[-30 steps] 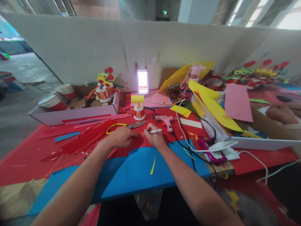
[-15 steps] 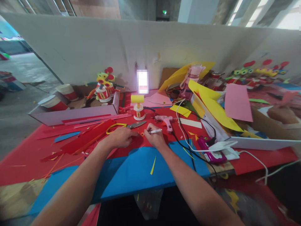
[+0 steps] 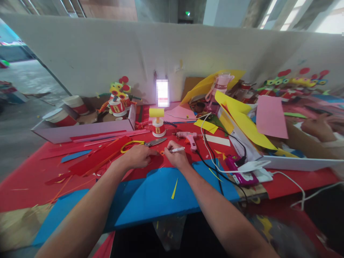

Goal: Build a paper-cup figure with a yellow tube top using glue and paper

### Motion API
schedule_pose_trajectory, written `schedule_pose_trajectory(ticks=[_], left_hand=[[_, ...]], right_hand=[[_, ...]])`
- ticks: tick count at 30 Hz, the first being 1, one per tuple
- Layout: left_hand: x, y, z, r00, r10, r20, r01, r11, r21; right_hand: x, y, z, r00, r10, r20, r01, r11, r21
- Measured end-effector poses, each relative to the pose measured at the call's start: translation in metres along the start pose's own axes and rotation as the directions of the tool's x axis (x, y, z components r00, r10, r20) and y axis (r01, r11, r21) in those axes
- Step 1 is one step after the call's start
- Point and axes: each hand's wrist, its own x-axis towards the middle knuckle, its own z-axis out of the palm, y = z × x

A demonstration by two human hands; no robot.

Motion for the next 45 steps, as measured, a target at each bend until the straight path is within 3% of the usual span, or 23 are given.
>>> schedule_pose_trajectory(ticks=[45], left_hand=[[0.0021, -0.0026, 0.0041, 1.0, 0.002, 0.0, -0.002, 1.0, 0.023]], right_hand=[[0.0017, 0.0045, 0.0006, 1.0, -0.025, -0.003, 0.025, 1.0, -0.004]])
